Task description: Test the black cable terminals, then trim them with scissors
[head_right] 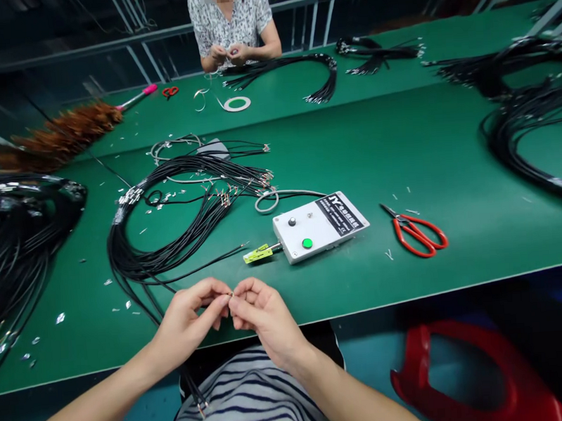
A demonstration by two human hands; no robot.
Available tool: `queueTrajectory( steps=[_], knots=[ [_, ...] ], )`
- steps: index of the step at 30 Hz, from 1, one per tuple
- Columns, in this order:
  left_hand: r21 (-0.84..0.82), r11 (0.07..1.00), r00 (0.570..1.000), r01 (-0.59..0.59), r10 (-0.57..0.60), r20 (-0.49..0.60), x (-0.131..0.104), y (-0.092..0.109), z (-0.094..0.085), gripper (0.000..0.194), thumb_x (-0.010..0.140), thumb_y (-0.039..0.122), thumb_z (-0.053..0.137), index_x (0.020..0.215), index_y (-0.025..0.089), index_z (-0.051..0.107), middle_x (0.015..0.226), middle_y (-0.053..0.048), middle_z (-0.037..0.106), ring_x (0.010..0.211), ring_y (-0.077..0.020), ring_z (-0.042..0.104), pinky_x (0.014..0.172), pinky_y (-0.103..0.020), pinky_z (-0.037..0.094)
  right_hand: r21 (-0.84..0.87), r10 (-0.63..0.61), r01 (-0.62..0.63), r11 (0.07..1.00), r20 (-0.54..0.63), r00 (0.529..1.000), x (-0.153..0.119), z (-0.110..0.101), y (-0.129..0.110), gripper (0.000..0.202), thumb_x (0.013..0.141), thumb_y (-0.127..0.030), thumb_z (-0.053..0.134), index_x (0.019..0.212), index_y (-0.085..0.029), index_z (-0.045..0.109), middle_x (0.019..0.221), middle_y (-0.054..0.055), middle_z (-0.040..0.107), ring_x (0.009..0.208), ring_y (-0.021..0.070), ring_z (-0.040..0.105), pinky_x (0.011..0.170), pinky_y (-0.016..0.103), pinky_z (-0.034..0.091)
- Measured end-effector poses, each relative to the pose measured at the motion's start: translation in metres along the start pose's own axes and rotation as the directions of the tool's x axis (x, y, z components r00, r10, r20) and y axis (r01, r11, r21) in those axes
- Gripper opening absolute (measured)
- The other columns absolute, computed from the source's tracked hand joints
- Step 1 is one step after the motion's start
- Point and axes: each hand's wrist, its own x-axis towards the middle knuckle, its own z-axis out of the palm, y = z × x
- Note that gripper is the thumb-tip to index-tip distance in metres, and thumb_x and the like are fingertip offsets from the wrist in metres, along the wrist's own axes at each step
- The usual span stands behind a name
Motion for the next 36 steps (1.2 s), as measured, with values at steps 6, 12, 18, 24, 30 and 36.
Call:
queueTrajectory(
  steps=[6, 12, 18, 24, 30, 36],
  knots=[
    [-0.081, 0.995, 0.997, 0.066, -0.07, -0.036, 0.0, -0.003, 0.004, 0.021, 0.094, 0.035, 0.052, 0.089, 0.017, 0.063, 0.071, -0.001, 0.062, 0.059, -0.012, 0.058, 0.053, -0.022, 0.047, -0.001, -0.053, 0.053, 0.999, -0.057, 0.997, -0.002, -0.007, 0.001, 0.023, 0.08, -0.038, 0.073, 0.092, -0.019, 0.068, 0.075, -0.001, 0.064, 0.06, 0.0081, 0.054, 0.057, 0.021, 0.039],
    [-0.102, 0.993, 0.996, 0.057, -0.063, -0.057, 0.001, 0.0, 0.004, 0.021, 0.093, 0.035, 0.054, 0.087, 0.017, 0.063, 0.073, -0.002, 0.063, 0.06, -0.0121, 0.059, 0.054, -0.023, 0.048, -0.162, -0.161, 0.143, 0.976, -0.103, 0.982, -0.001, -0.001, 0.0, 0.02, 0.073, -0.034, 0.079, 0.085, -0.019, 0.071, 0.073, -0.001, 0.065, 0.056, 0.0085, 0.052, 0.054, 0.023, 0.038],
    [-0.143, 0.987, 0.994, 0.067, -0.078, -0.079, -0.001, -0.002, 0.005, 0.019, 0.092, 0.034, 0.056, 0.087, 0.017, 0.061, 0.072, -0.001, 0.063, 0.058, -0.0115, 0.06, 0.054, -0.022, 0.049, -0.176, -0.201, 0.171, 0.969, -0.167, 0.965, 0.004, 0.005, 0.007, 0.018, 0.071, -0.032, 0.08, 0.079, -0.019, 0.071, 0.058, -0.004, 0.058, 0.052, 0.0093, 0.048, 0.053, 0.024, 0.038],
    [-0.25, 0.967, 0.991, 0.051, -0.08, -0.106, -0.001, -0.003, 0.006, 0.014, 0.094, 0.032, 0.053, 0.094, 0.019, 0.056, 0.074, 0.001, 0.06, 0.058, -0.0097, 0.055, 0.054, -0.021, 0.047, -0.147, -0.162, 0.143, 0.979, -0.128, 0.978, 0.008, 0.014, 0.005, 0.016, 0.078, -0.033, 0.074, 0.078, -0.017, 0.069, 0.054, -0.004, 0.055, 0.052, 0.0083, 0.046, 0.052, 0.022, 0.033],
    [-0.347, 0.938, 0.999, -0.007, -0.008, -0.043, 0.009, 0.004, 0.008, 0.014, 0.09, 0.028, 0.059, 0.1, 0.018, 0.064, 0.099, -0.004, 0.056, 0.064, -0.0087, 0.057, 0.054, -0.021, 0.047, -0.227, -0.165, 0.141, 0.964, -0.091, 0.982, 0.007, 0.009, -0.002, 0.017, 0.077, -0.032, 0.074, 0.078, -0.016, 0.068, 0.058, -0.003, 0.059, 0.052, 0.0086, 0.048, 0.053, 0.023, 0.034],
    [-0.392, 0.92, 0.987, 0.022, -0.081, -0.135, 0.013, -0.002, 0.015, 0.01, 0.092, 0.028, 0.056, 0.094, 0.018, 0.056, 0.067, 0.002, 0.056, 0.053, -0.0109, 0.056, 0.052, -0.023, 0.045, -0.393, -0.247, 0.232, 0.89, 0.014, 0.969, 0.008, 0.003, -0.008, 0.018, 0.084, -0.034, 0.066, 0.077, -0.018, 0.061, 0.064, -0.001, 0.062, 0.061, 0.0131, 0.059, 0.063, 0.026, 0.045]
  ],
)
